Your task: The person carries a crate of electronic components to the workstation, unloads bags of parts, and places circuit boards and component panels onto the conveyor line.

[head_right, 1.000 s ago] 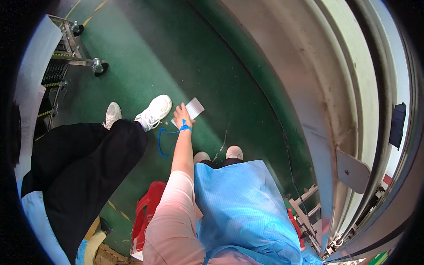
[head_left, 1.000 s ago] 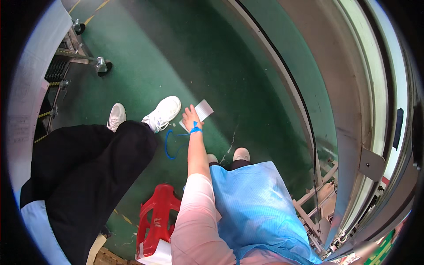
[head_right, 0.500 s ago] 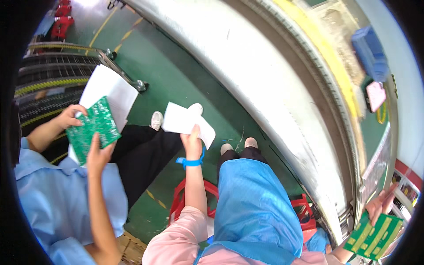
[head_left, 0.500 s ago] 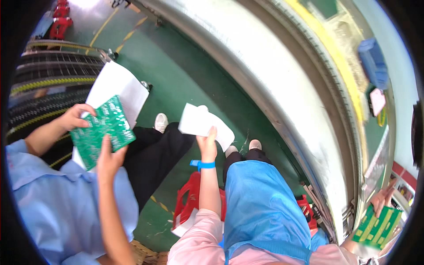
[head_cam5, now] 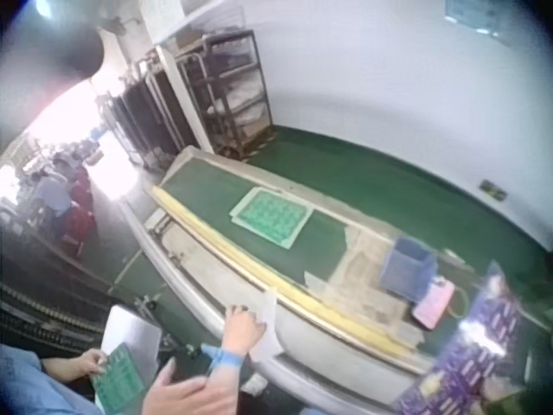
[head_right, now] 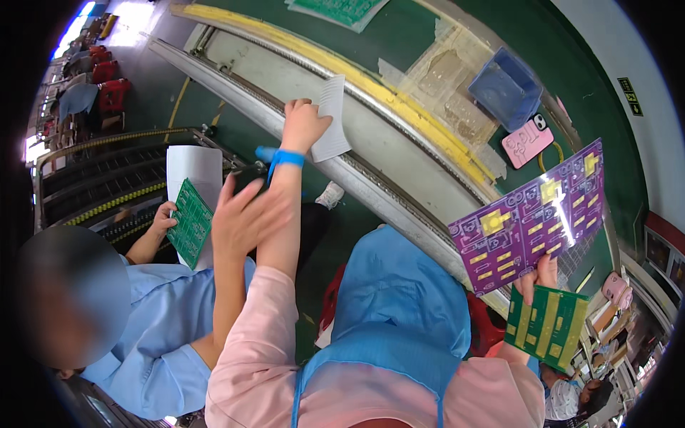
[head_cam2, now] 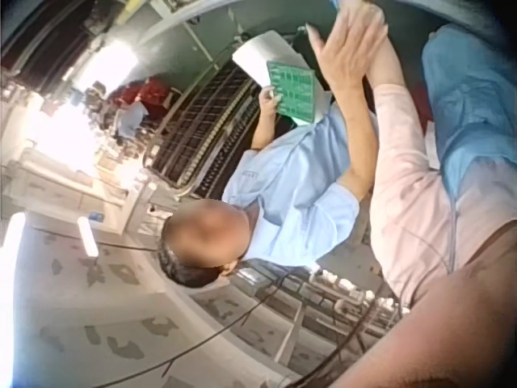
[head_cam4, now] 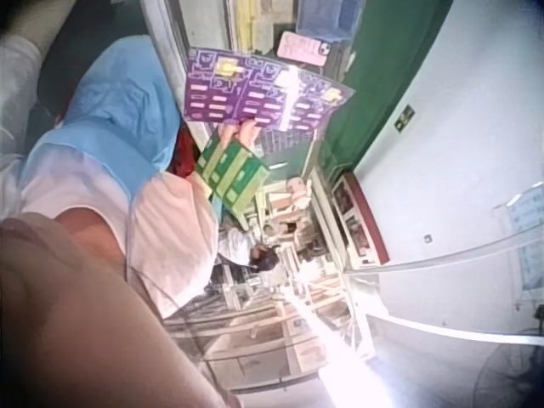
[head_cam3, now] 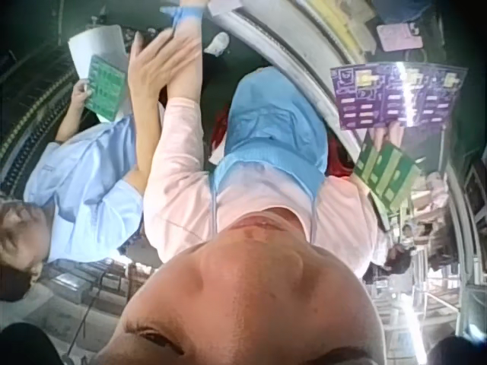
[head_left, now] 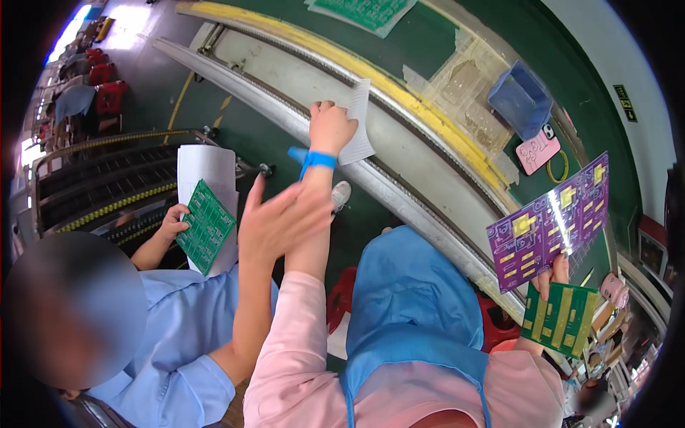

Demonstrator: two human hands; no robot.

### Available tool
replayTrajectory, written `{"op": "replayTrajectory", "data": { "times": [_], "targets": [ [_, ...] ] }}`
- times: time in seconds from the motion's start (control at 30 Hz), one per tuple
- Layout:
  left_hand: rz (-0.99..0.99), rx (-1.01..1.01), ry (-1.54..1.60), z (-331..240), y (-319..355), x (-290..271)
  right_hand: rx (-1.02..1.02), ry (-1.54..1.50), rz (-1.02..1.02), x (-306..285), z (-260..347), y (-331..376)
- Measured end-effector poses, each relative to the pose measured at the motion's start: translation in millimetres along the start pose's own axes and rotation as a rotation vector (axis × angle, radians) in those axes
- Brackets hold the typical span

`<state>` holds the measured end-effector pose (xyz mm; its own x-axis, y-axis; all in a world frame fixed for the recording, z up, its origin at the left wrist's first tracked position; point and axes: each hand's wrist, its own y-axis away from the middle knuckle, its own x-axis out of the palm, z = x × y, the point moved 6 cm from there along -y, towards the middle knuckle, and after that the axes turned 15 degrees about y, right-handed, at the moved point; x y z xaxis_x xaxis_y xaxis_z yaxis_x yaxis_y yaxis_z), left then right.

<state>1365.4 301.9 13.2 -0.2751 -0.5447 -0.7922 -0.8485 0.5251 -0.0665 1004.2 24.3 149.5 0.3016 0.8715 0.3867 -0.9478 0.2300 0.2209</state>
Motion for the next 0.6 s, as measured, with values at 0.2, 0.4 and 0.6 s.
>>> {"op": "replayTrajectory", "data": {
  "times": [0.2,0.4,0.6],
  "targets": [
    [0.557,0.235,-0.114,2.3,-27.4,34.8,-0.068,-0.023,-0.057,-6.0,22.3,8.5],
    [0.959,0.677,-0.265,-22.4,-14.2,27.7,-0.140,0.019,-0.150,-9.6,35.5,4.8],
    [0.834,-0.158,-0.441,-39.3,-38.1,2.3,-0.175,-0.028,-0.060,23.1,51.8,-11.4]
  ]
}}
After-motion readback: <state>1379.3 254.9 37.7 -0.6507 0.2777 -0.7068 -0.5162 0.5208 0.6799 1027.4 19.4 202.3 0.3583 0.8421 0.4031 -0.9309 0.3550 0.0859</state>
